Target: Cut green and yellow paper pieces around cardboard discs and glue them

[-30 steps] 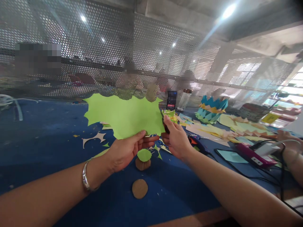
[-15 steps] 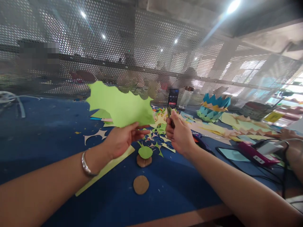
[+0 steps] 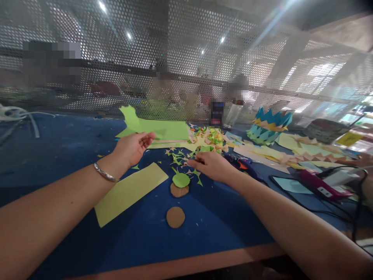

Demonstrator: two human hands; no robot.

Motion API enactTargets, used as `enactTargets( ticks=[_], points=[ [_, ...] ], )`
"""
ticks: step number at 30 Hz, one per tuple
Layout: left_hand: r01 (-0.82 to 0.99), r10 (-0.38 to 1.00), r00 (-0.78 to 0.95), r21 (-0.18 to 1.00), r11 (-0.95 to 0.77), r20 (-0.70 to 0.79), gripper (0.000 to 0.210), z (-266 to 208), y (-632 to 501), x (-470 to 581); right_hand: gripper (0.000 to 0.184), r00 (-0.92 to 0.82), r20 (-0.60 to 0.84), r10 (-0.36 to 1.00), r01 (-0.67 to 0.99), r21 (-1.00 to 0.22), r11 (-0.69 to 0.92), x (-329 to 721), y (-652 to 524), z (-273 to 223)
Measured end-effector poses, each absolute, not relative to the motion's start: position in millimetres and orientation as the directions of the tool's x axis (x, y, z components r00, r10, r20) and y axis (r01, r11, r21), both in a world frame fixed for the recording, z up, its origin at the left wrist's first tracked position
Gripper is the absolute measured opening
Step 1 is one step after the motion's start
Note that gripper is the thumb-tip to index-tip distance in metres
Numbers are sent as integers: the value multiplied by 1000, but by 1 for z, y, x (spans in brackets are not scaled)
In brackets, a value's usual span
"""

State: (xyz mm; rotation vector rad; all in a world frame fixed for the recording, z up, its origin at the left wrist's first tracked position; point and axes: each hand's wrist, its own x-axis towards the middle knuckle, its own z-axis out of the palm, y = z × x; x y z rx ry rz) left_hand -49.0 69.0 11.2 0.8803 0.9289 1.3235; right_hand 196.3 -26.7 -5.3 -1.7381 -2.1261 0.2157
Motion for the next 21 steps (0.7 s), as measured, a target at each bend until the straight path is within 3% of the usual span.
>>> enactTargets(
  ticks=[3,5,7,9,11,15,18,21],
  points=[
    [-308,995,97,949,64,-35,6,9,59,-46,46,-187,113,976,945,-251,210,192,-29,-8],
    [-185,984,179,982,48,-14,14,10,52,-47,44,-183,118,976,950,-236,207,191,-30,-9],
    [143,948,310,982,-125,75,19,12,48,-52,44,-180,124,976,955,-215,203,190,-31,-9],
    [443,877,454,814,-376,157,24,15,48,-58,45,-175,130,976,958,-204,199,190,-32,-8],
    [579,820,552,640,-506,150,34,19,48,-64,46,-169,139,976,958,-211,196,190,-33,-7],
    [669,758,648,533,-517,-78,34,26,51,-71,48,-163,175,971,947,-249,203,191,-32,-5],
    [654,708,678,602,-459,-198,25,26,55,-74,49,-161,189,969,920,-326,216,192,-32,-3],
    [643,715,663,657,-394,-220,33,25,58,-76,46,-202,173,964,874,-413,257,190,-34,-1]
  ],
)
